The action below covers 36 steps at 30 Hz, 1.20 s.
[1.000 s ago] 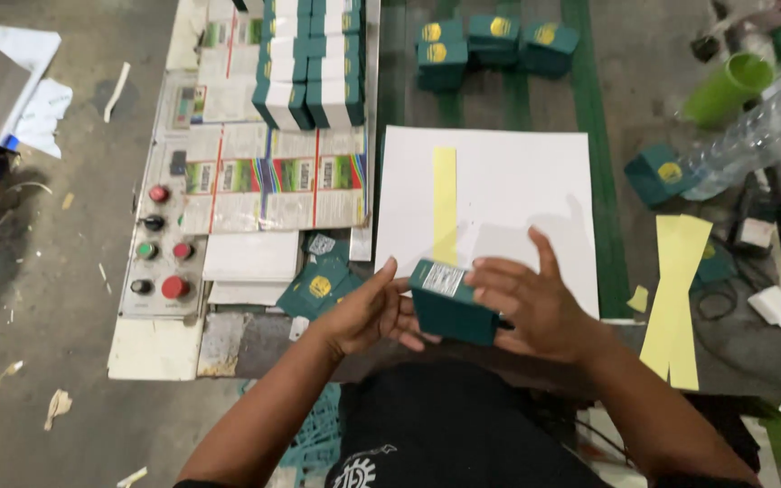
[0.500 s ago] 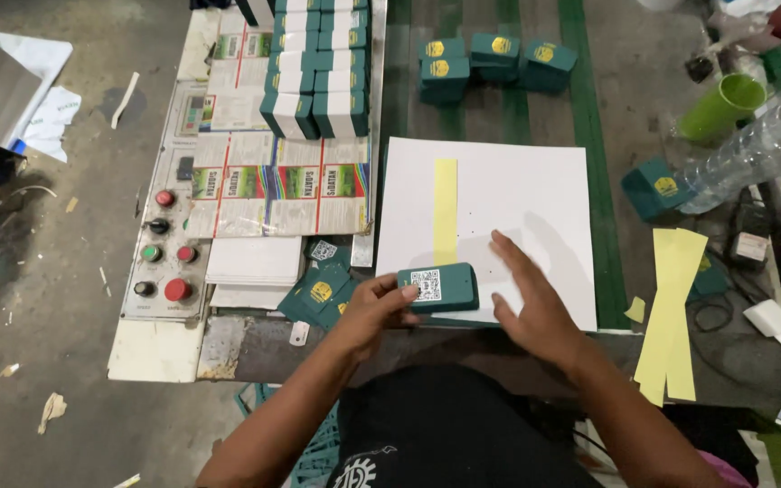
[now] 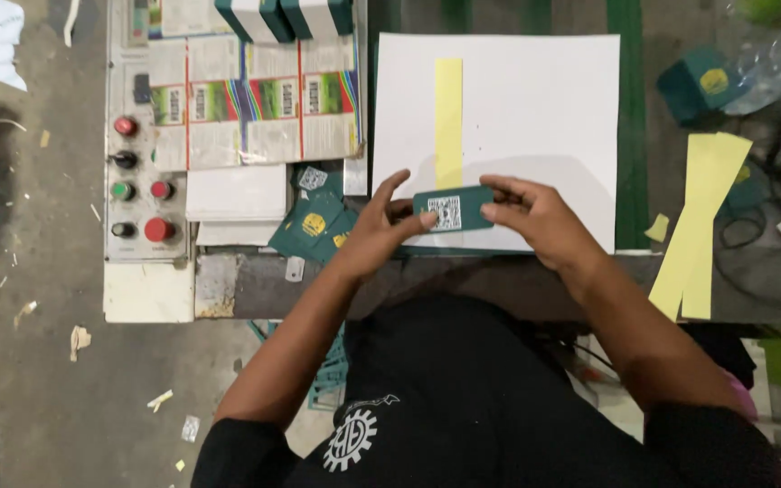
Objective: Assemble green cardboard boxes by folding precut pieces and applying yellow adhesive strips.
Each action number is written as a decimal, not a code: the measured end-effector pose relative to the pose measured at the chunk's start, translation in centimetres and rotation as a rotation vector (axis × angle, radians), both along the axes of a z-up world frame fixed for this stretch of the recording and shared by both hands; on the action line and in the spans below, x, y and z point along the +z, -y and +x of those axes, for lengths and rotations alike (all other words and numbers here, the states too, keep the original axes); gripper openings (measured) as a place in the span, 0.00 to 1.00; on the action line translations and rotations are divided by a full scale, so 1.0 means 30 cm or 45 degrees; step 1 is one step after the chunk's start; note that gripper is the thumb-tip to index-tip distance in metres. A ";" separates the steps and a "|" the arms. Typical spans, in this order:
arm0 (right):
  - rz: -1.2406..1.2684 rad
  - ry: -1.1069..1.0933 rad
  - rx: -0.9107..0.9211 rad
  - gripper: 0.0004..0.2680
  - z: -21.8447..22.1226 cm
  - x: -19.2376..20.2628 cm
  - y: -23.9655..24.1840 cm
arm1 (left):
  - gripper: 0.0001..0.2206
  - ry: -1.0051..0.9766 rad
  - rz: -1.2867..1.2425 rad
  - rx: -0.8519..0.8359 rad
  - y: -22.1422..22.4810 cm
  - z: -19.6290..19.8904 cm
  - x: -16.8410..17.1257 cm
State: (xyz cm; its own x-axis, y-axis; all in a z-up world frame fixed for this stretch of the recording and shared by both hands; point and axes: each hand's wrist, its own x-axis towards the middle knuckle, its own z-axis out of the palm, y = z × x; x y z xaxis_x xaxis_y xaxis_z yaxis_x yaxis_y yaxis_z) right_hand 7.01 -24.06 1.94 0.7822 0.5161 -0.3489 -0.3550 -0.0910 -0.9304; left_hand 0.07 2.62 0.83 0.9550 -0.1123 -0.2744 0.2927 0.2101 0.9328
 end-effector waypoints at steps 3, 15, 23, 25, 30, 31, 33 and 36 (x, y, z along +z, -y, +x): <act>-0.016 0.030 -0.042 0.20 0.035 -0.034 -0.008 | 0.48 -0.133 0.143 -0.053 -0.011 0.061 0.016; -0.188 -0.117 -0.180 0.18 0.224 -0.114 -0.055 | 0.42 -0.343 0.376 0.127 0.000 0.302 -0.040; -0.177 -0.112 -0.141 0.17 0.254 -0.109 -0.071 | 0.40 -0.327 0.377 0.207 -0.001 0.331 -0.002; -0.199 -0.117 -0.147 0.17 0.255 -0.097 -0.081 | 0.40 -0.314 0.382 0.201 -0.004 0.340 -0.007; -0.291 -0.105 -0.172 0.17 0.253 -0.095 -0.083 | 0.39 -0.227 0.409 0.190 -0.011 0.344 -0.045; -0.318 -0.084 -0.152 0.17 0.251 -0.090 -0.083 | 0.40 -0.222 0.394 0.186 -0.012 0.345 -0.055; -0.344 -0.065 -0.136 0.16 0.251 -0.086 -0.081 | 0.40 -0.218 0.381 0.179 -0.010 0.344 -0.062; -0.362 -0.055 -0.101 0.16 0.245 -0.078 -0.083 | 0.40 -0.228 0.419 0.173 -0.001 0.332 -0.038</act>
